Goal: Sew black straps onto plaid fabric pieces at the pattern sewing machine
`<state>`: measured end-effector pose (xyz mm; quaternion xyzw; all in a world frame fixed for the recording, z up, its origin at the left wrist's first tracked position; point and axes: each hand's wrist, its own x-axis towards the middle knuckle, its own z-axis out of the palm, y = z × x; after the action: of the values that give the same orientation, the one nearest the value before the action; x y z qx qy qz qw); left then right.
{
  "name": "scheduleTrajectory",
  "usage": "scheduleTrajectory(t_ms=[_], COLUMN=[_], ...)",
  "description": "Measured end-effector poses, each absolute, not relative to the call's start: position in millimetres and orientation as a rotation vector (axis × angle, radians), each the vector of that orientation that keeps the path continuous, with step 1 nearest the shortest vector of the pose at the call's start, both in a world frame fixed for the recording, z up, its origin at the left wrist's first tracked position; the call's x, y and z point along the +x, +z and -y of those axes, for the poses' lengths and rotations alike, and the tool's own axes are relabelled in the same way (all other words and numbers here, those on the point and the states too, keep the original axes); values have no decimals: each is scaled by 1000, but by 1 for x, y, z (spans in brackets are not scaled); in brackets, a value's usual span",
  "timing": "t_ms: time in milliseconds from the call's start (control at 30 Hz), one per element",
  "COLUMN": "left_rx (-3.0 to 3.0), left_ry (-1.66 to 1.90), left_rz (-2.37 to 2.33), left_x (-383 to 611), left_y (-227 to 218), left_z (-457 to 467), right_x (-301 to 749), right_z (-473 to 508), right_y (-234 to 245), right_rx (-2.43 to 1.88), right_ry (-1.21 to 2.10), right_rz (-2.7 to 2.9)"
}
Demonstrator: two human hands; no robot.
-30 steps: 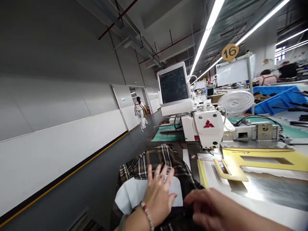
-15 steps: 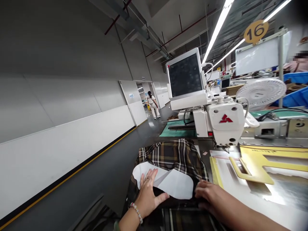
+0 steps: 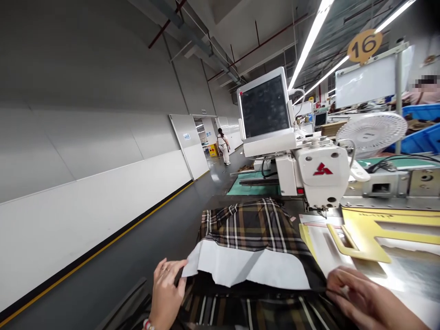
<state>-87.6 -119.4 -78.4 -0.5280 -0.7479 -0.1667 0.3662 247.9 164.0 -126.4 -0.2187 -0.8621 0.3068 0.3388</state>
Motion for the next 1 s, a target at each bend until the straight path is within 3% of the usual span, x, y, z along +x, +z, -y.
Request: scheduleTrajectory(t_ms=[200,433,600,733,900,1000], left_rx=[-1115,-970,-737,-635,-769,-920], left_ry=[-623,-782,-1129,-1320,-1163,-1089], left_rz=[1869,2011,2261,2314,2230,2186], left_x=[-71,-82,-82,-78,-58,-49], left_y=[-69,-87,-93,-94,-96,-99], left_z=[108,131,137,138,138,139], right_x=[210,206,211,224,247,248], right_z=[-133,-140,-137,-150,-177,-177], right_y=[-83,-84,-86,-91,-95,-102], right_rx=[-372,-371,-335,-277,-548,-620], right_ry=[351,677,541,670,567,707], right_rz=[2592,2834,2908,2625,2175,2078])
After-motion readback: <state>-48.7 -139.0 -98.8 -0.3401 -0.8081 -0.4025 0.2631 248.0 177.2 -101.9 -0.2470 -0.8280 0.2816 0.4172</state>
